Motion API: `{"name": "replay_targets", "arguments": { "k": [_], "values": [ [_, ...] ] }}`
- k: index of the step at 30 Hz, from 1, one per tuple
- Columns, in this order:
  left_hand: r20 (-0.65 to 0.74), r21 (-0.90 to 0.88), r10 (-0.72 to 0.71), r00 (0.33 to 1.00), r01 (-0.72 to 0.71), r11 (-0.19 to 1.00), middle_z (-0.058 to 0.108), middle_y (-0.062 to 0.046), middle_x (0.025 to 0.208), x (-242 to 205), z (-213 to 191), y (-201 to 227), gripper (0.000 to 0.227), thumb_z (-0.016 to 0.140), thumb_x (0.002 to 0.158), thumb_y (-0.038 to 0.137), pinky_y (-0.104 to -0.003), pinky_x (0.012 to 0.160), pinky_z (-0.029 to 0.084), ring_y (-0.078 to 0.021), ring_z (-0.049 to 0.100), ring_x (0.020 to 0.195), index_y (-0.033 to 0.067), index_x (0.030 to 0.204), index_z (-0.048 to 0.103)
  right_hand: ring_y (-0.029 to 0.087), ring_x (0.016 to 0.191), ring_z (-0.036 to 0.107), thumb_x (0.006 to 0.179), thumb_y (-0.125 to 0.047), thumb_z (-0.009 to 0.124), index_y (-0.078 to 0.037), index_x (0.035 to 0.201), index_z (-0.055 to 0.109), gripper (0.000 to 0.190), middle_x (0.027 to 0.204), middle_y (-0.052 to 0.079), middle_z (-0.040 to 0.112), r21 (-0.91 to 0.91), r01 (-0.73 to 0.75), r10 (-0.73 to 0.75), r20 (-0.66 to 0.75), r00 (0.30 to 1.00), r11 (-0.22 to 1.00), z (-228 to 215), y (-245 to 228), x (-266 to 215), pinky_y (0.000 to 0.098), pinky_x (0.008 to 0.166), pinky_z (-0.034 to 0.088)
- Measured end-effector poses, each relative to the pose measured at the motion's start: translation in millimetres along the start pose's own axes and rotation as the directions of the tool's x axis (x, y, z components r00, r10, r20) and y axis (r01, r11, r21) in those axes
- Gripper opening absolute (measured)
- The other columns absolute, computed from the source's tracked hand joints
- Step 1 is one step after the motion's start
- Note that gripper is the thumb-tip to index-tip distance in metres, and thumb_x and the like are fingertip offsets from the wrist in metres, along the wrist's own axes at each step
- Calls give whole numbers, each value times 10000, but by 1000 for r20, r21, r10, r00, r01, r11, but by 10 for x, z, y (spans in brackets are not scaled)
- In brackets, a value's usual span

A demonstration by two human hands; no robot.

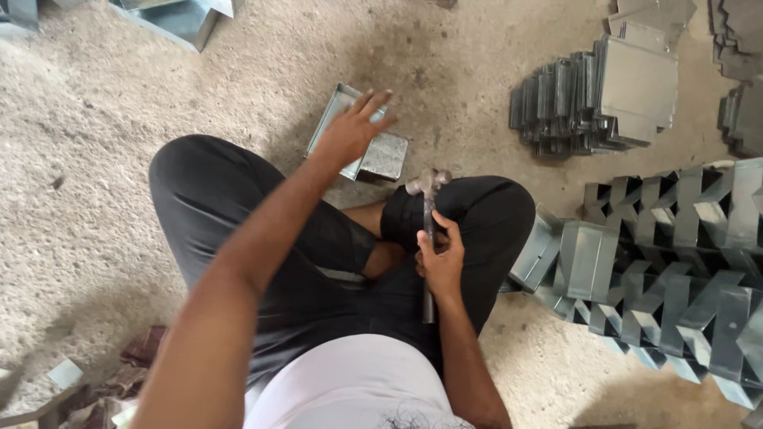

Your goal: The person sits on the floor and uses a hammer to strike a small metal box placed on a metal block. They repeatedly hit the box to shape or flatten it, occasionally adjusting its position.

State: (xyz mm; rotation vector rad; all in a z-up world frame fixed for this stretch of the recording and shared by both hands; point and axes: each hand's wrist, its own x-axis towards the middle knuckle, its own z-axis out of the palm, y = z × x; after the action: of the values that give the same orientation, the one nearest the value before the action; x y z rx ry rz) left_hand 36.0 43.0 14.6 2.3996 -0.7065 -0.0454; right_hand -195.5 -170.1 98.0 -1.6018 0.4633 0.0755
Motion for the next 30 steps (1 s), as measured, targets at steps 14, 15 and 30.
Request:
{"name": "replay_targets", "arguments": {
  "k": [14, 15, 30],
  "values": [
    [35, 210, -73, 997, 64, 976, 576, -116, 1399, -75, 133, -418, 380, 646, 953, 250, -657, 1037, 332, -344, 438, 1378, 164, 1323, 636, 38, 520, 493, 976, -74, 660, -144, 1585, 349, 687, 743, -21, 560, -74, 109, -93, 190, 977, 991, 377, -278, 25, 221, 419, 408],
    [63, 238, -72, 995, 56, 970, 586, -89, 1394, -89, 165, -409, 406, 638, 925, 197, -622, 1045, 354, -322, 453, 1371, 184, 1330, 629, 35, 528, 499, 989, -80, 652, -125, 1593, 346, 678, 756, -23, 563, -76, 147, -128, 208, 970, 986, 386, -335, 31, 221, 428, 422],
    [98, 193, -117, 988, 96, 977, 642, 27, 1347, -136, 208, -280, 498, 620, 863, 86, -487, 930, 493, -239, 558, 1280, 292, 1316, 653, 181, 879, 736, 1065, -146, 688, -62, 1530, 529, 498, 1183, 221, 707, -557, 627, -600, 262, 755, 545, 414, -157, 1021, 320, 742, 583]
  ]
}}
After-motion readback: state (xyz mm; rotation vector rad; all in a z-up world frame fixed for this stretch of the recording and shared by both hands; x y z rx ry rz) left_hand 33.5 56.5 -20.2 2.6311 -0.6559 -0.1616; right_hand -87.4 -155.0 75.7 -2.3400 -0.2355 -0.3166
